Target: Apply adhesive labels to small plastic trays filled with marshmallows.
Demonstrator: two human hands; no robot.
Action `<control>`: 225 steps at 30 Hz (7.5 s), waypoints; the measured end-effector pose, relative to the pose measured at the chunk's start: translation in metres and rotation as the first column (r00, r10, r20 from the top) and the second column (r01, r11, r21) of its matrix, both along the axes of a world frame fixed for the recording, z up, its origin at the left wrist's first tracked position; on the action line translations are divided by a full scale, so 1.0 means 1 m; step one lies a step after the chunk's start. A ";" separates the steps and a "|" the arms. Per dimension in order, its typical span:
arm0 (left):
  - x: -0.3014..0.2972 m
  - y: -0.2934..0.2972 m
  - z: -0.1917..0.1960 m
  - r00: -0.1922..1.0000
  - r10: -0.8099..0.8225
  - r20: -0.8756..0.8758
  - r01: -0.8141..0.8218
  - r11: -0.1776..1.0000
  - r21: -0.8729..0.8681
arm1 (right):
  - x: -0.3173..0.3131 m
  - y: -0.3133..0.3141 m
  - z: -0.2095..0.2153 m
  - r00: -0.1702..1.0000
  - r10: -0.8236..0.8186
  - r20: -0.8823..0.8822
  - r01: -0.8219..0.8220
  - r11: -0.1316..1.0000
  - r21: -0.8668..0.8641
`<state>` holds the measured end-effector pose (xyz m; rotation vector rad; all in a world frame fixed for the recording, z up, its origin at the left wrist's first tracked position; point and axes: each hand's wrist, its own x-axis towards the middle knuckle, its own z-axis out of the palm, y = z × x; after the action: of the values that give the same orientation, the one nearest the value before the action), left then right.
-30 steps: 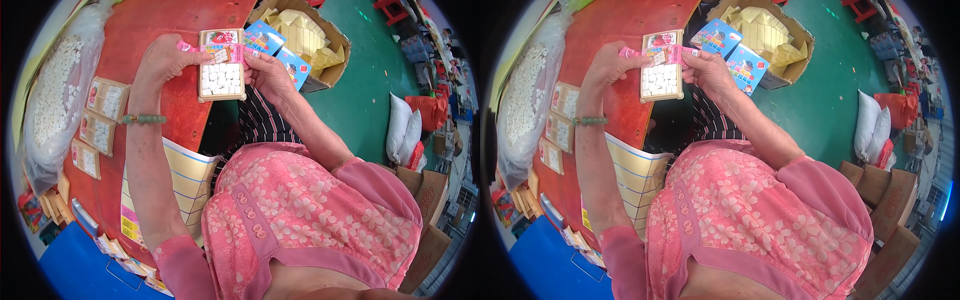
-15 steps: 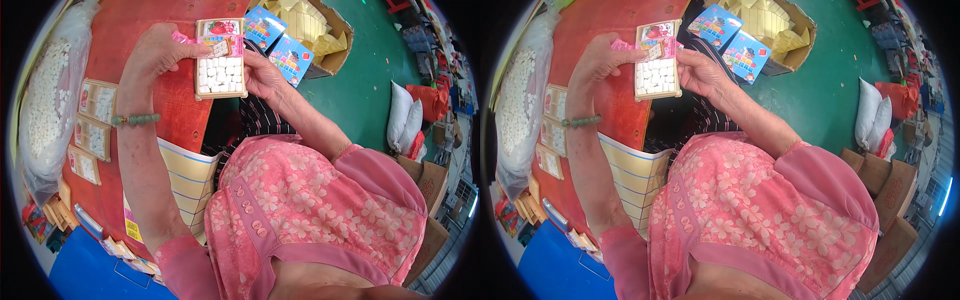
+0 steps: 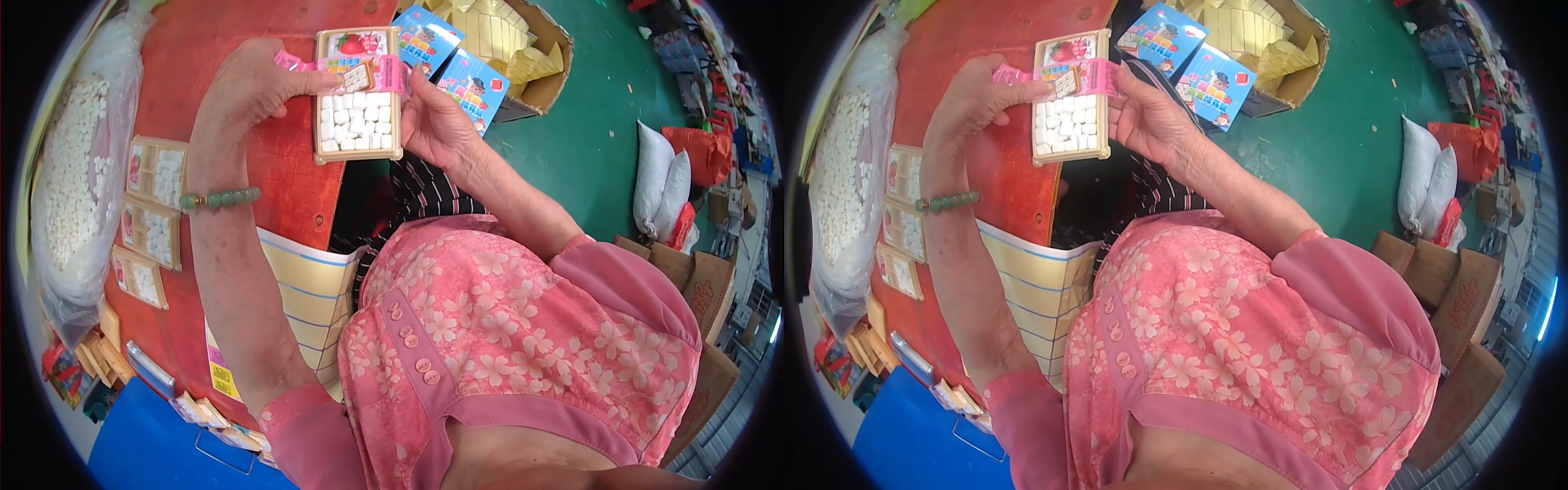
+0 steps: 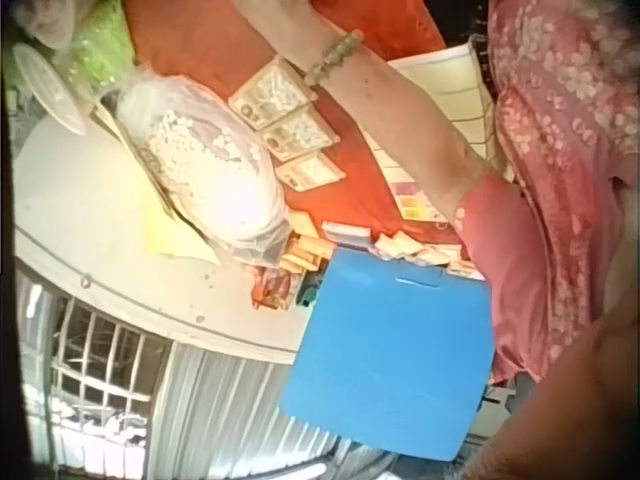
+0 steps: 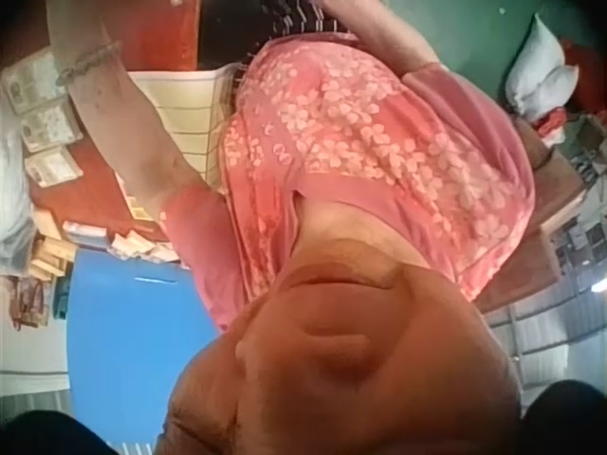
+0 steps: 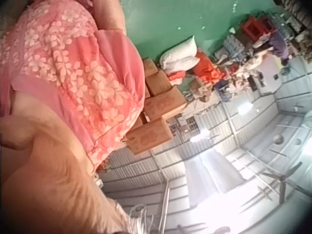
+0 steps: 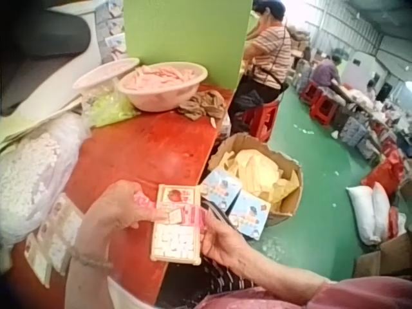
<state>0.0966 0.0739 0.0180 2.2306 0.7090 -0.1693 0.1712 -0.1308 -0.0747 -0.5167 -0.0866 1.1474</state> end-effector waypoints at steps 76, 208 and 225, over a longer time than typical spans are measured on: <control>-0.053 -0.071 0.004 0.798 0.329 0.505 0.306 0.501 -0.810 | -0.021 -0.034 0.085 0.972 -0.060 0.228 0.069 0.997 -0.030; -0.049 -0.121 0.014 0.609 0.410 0.679 0.071 0.824 -0.562 | -0.002 -0.040 0.086 0.675 -0.095 0.732 0.169 0.985 -0.028; -0.046 -0.140 0.032 0.371 -0.163 0.914 0.001 0.984 0.176 | 0.024 -0.068 0.106 -0.117 -0.422 0.899 0.006 0.905 0.425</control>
<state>0.0504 -0.0660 0.0498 2.0218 -0.0633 1.0982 0.1954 -0.1989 0.0314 -1.0112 -1.4997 0.0763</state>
